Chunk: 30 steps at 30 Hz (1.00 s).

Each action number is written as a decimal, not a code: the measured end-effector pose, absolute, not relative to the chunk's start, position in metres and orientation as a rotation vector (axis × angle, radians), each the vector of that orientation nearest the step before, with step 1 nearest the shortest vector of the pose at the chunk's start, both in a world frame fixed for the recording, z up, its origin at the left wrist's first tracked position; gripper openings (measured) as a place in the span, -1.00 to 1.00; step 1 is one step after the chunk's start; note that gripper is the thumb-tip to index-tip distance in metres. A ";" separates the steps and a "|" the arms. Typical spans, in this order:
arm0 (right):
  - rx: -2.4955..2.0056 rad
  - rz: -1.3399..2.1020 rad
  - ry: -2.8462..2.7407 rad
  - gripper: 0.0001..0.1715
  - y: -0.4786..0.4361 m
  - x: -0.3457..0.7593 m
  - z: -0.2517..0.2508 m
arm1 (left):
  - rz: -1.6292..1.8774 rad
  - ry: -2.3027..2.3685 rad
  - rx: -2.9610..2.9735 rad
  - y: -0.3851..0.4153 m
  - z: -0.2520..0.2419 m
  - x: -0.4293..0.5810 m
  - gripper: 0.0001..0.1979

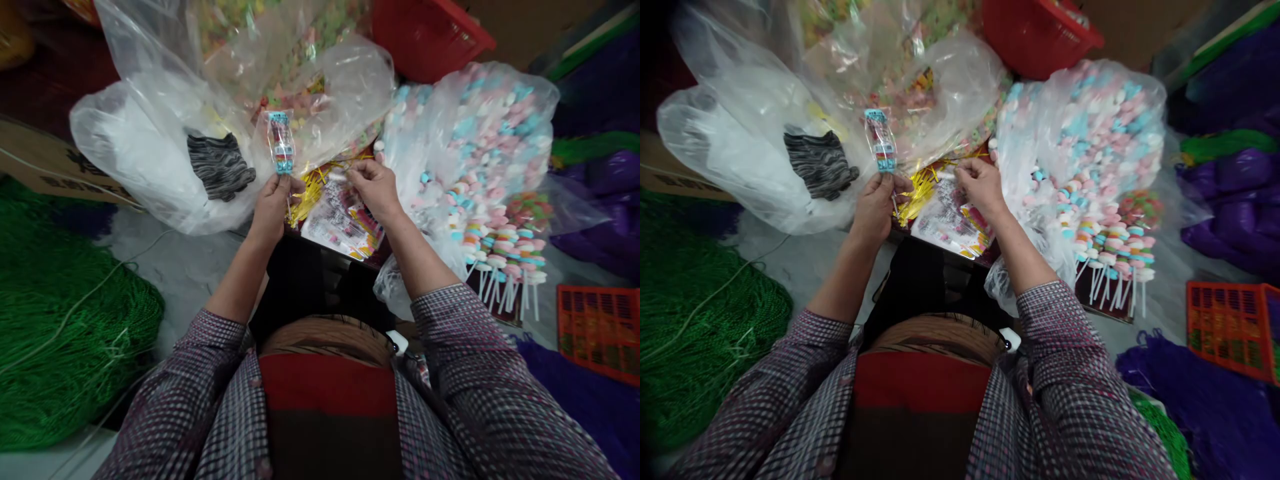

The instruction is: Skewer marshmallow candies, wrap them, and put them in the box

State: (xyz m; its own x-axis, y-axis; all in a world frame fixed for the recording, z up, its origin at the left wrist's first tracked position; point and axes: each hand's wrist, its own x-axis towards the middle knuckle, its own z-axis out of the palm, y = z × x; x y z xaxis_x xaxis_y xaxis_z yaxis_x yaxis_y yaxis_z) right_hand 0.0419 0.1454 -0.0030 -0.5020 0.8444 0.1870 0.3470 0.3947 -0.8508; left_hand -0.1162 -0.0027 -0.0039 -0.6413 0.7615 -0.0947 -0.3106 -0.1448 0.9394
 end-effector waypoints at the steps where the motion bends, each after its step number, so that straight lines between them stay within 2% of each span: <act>1: -1.015 1.068 -2.026 -0.84 0.143 0.044 -0.003 | 1.860 1.384 0.567 -0.005 0.000 -0.114 -0.70; 5: -1.000 1.126 -2.024 -0.78 0.138 0.053 0.001 | 1.859 1.342 0.594 -0.014 0.011 -0.104 -0.68; 10: -0.976 1.587 -1.552 -0.71 0.140 0.074 0.021 | 1.782 1.355 0.495 -0.014 0.005 -0.099 -0.68; 15: -0.914 1.853 -1.337 -0.79 0.127 0.083 0.044 | 1.752 1.320 0.435 -0.011 -0.001 -0.101 -0.70; 20: -0.866 1.962 -1.319 -0.74 0.101 0.073 0.059 | 1.758 1.327 0.450 -0.011 -0.002 -0.100 -0.68; 24: -0.754 2.145 -1.316 -0.76 0.046 0.043 0.061 | 1.811 1.278 0.453 -0.010 -0.006 -0.098 -0.68; 28: -0.259 2.455 -1.640 -0.73 -0.031 0.005 0.062 | 1.812 1.259 0.454 -0.010 -0.009 -0.099 -0.68; 30: -0.205 2.294 -1.820 -0.76 -0.047 -0.004 0.065 | 1.811 1.250 0.456 -0.010 -0.011 -0.099 -0.69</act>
